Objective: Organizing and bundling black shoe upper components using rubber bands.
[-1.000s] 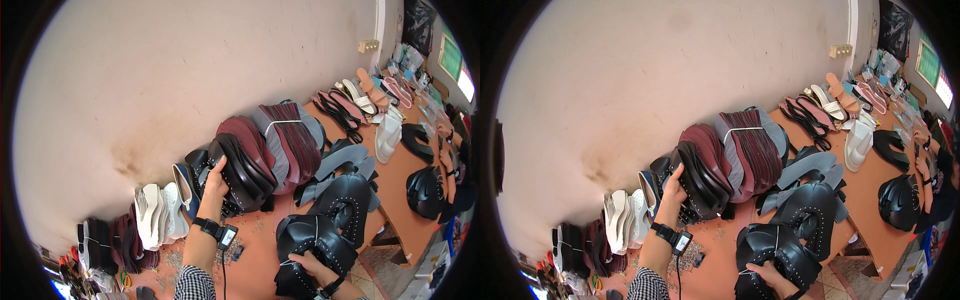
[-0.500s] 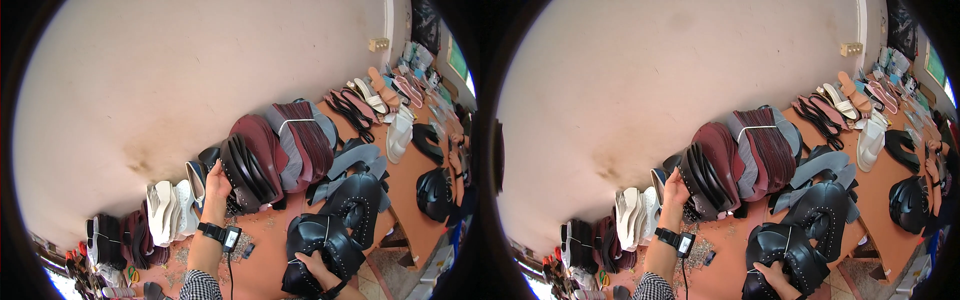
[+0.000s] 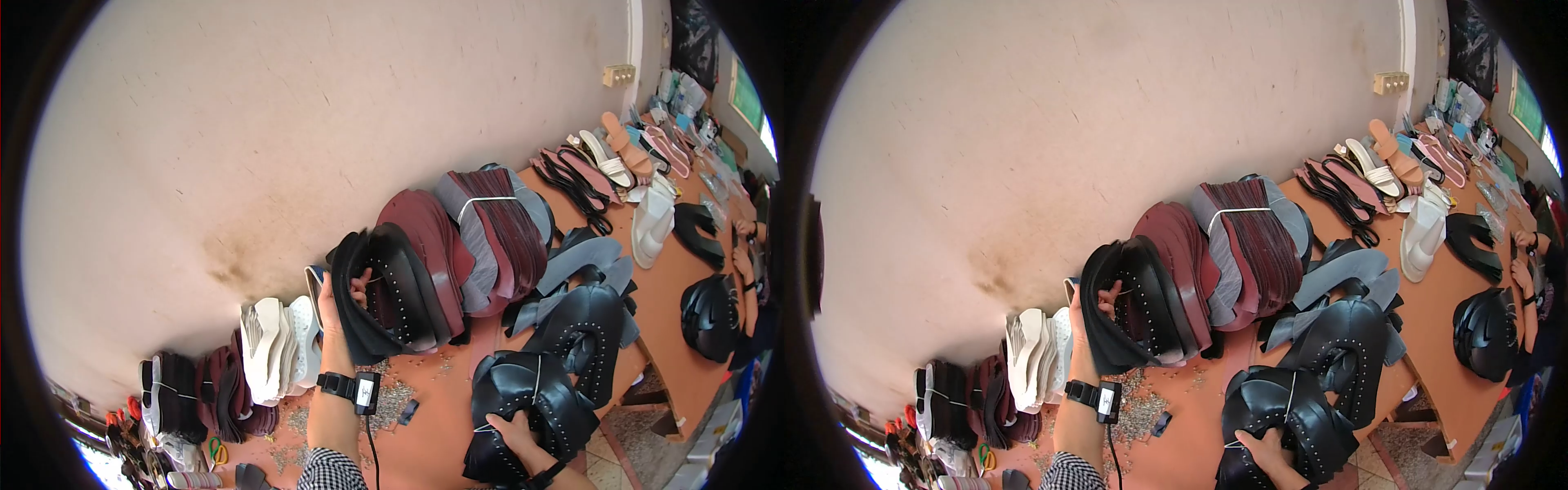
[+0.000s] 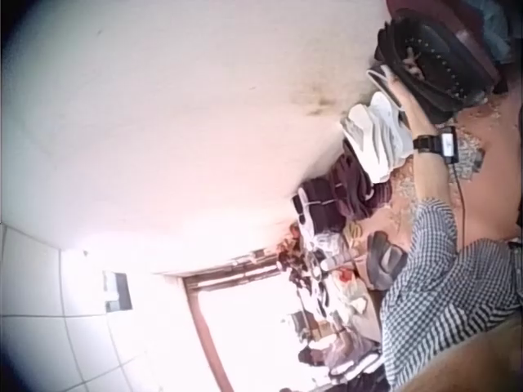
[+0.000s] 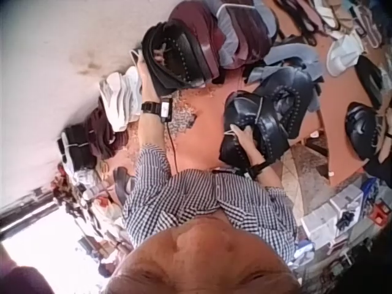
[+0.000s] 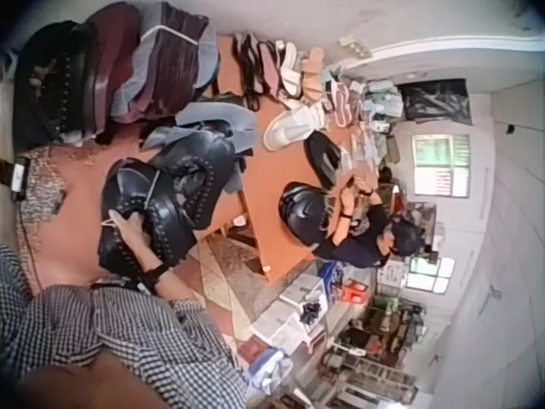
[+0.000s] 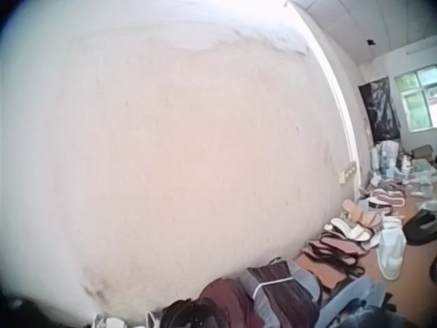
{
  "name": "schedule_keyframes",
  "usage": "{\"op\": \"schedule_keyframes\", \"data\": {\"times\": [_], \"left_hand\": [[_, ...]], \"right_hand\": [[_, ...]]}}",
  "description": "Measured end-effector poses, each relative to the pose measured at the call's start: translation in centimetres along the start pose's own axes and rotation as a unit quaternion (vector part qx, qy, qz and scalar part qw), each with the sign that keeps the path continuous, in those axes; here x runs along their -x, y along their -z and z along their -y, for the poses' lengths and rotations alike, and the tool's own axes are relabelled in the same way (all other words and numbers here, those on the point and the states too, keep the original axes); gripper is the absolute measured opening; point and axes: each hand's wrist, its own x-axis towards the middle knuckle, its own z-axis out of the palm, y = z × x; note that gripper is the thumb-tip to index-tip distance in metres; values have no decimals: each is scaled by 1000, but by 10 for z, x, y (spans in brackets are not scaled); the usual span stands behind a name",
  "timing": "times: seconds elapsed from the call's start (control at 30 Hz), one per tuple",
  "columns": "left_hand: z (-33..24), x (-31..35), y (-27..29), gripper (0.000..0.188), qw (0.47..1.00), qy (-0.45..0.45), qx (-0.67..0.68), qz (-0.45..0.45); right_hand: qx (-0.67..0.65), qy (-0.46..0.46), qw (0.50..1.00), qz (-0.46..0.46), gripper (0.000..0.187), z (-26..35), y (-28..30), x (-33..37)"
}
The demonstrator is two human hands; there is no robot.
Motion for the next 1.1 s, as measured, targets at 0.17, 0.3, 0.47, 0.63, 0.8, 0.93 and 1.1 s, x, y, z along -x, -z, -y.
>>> {"op": "schedule_keyframes", "data": {"times": [0.17, 0.3, 0.47, 0.63, 0.8, 0.93, 1.1], "left_hand": [[-1, 6, 22, 60, 994, 18, 109, -7], [17, 2, 12, 49, 992, 9, 112, -58], [43, -15, -9, 56, 954, -77, -205, -206], [84, -25, -20, 33, 916, -150, -281, -243], [96, -36, -13, 22, 834, -150, -464, -258], [81, -40, -25, 29, 923, -141, -251, -255], [76, -50, -26, 39, 955, -39, -133, -261]], "right_hand": [[-25, 24, 999, -9, 69, -4, -3, -1], [-8, 49, 999, -22, 65, -29, -8, -11], [14, 51, 998, -32, 60, -35, -8, -15], [14, 65, 997, -36, 58, -31, -6, -13], [-6, 95, 995, -26, 55, -25, -6, -11], [-27, 70, 997, -24, 51, -4, -6, 3], [-71, 48, 996, -6, 50, 3, -4, 8]]}}
